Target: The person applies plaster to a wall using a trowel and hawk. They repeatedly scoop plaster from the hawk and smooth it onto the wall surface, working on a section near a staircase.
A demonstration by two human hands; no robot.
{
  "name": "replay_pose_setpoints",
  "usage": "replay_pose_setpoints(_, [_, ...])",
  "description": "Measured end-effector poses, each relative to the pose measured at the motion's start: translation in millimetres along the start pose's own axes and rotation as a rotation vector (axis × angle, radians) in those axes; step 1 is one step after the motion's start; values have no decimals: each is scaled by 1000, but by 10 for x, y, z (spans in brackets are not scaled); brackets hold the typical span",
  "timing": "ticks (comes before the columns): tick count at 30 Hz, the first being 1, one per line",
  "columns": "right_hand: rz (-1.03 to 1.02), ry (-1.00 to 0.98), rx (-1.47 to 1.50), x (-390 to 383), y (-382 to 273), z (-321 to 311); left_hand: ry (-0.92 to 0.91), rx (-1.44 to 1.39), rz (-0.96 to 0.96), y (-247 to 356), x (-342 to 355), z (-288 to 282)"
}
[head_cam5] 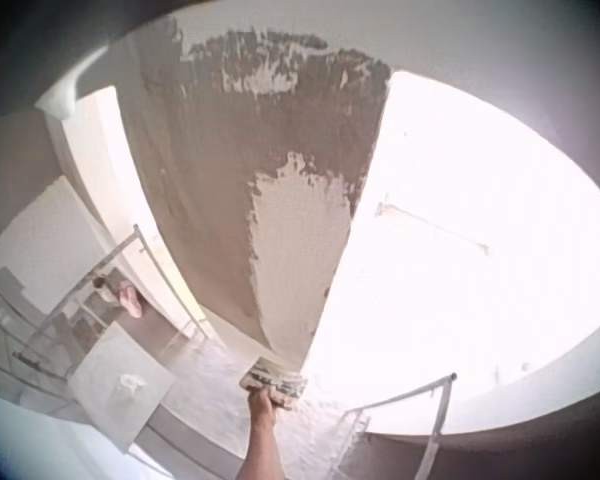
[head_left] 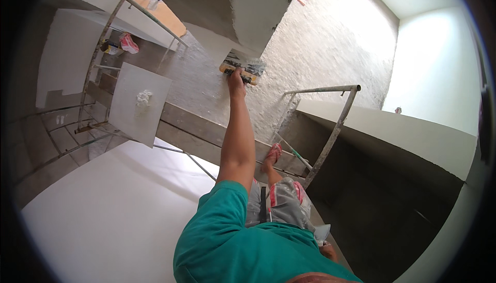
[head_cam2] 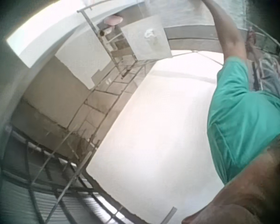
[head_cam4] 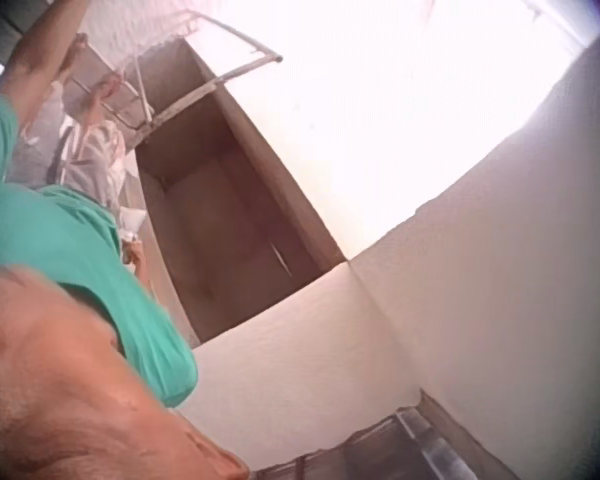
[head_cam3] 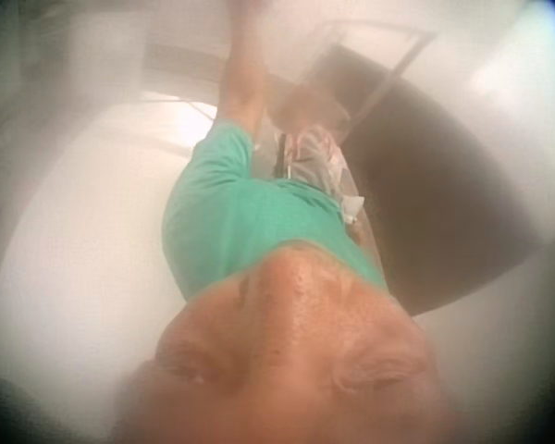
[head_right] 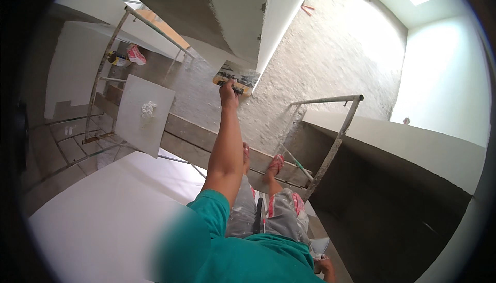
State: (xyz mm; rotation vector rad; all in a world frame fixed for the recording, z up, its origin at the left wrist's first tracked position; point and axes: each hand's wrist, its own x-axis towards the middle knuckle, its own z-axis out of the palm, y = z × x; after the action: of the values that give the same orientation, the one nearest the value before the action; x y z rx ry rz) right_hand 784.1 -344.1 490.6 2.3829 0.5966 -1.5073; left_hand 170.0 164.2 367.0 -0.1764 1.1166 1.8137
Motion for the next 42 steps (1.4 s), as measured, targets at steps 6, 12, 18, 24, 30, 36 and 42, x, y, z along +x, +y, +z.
replay_pose_setpoints(6, [68, -30, -48, -79, 49, 207, 37, 72, -5, -211, 523, 86])
replay_pose_setpoints(12, [48, -37, 178, -341, -316, 323, -42, 137, -43, -156, 552, 392])
replay_pose_setpoints(18, [68, -50, 159, 97, 246, 224, -39, 142, 1, 79, 284, 665])
replay_pose_setpoints(24, [29, -56, 116, 375, 395, 71, -137, 173, 96, 505, -344, 983])
replay_pose_setpoints(30, [-108, -85, -75, 603, 193, -101, -200, 201, 253, 1201, -1372, 1531])
replay_pose_setpoints(36, [-198, -83, 105, 629, -12, -168, -195, 267, 355, 1937, -2135, 2142])
replay_pose_setpoints(42, [-243, -138, 107, 684, -115, -337, -345, 293, 390, 2515, -2976, 2284])
